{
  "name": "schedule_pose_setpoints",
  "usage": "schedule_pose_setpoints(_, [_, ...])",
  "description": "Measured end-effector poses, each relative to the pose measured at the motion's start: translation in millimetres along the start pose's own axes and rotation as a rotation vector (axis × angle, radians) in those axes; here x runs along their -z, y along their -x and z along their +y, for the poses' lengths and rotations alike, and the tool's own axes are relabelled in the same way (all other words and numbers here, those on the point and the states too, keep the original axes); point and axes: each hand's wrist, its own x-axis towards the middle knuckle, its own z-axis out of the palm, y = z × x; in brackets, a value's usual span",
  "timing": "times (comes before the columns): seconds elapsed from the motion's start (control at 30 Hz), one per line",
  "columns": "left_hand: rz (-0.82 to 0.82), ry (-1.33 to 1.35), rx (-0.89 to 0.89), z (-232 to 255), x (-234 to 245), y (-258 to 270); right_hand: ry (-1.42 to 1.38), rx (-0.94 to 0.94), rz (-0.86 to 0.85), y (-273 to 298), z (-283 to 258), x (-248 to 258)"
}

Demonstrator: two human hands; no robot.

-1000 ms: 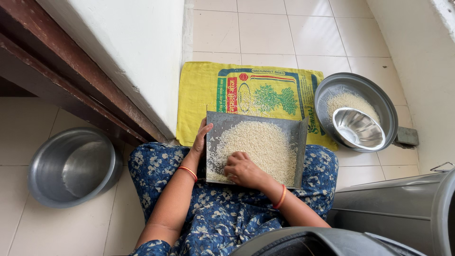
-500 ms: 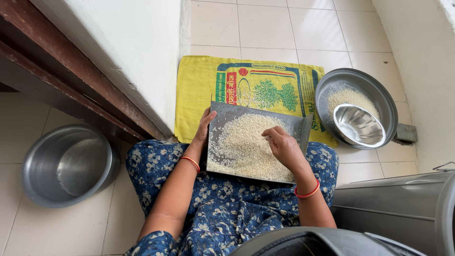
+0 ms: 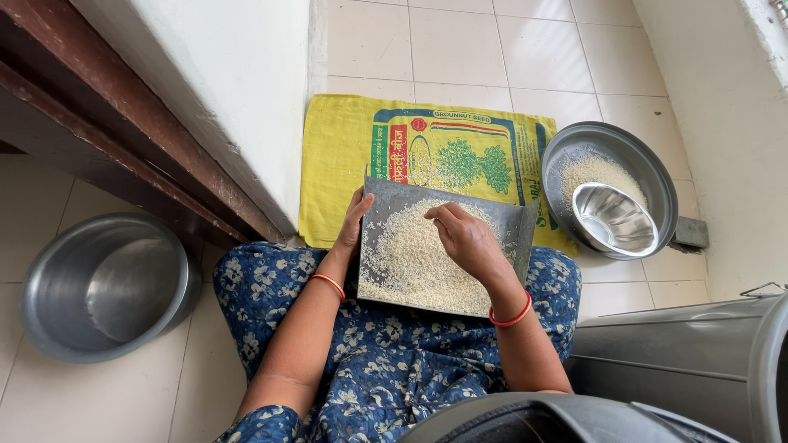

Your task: The person picks through grains of rice in a metal tray to remove impurities, tosses the rice to sift it, and pours portions between the tray and a bowl.

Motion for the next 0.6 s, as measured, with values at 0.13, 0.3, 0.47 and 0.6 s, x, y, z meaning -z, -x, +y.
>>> schedule_pose_setpoints(0.13, [0.002, 0.034, 0.012, -0.4, -0.5, 0.0, 0.034, 0.006, 0.009, 2.0, 12.7, -18.7])
schedule_pose_setpoints(0.3, [-0.025, 0.054, 0.005, -1.4, 1.9, 2.0, 0.076, 0.018, 0.002, 10.5, 27.3, -46.4])
schedule_pose_setpoints(0.47, [-0.037, 0.121, 0.042, 0.6, -0.3, 4.2, 0.064, 0.083, -0.061, 11.7, 22.2, -76.6])
schedule_pose_setpoints(0.6, [-0.052, 0.118, -0.008, -2.1, 3.0, 3.2, 0.041, 0.082, -0.082, 10.4, 8.2, -88.9])
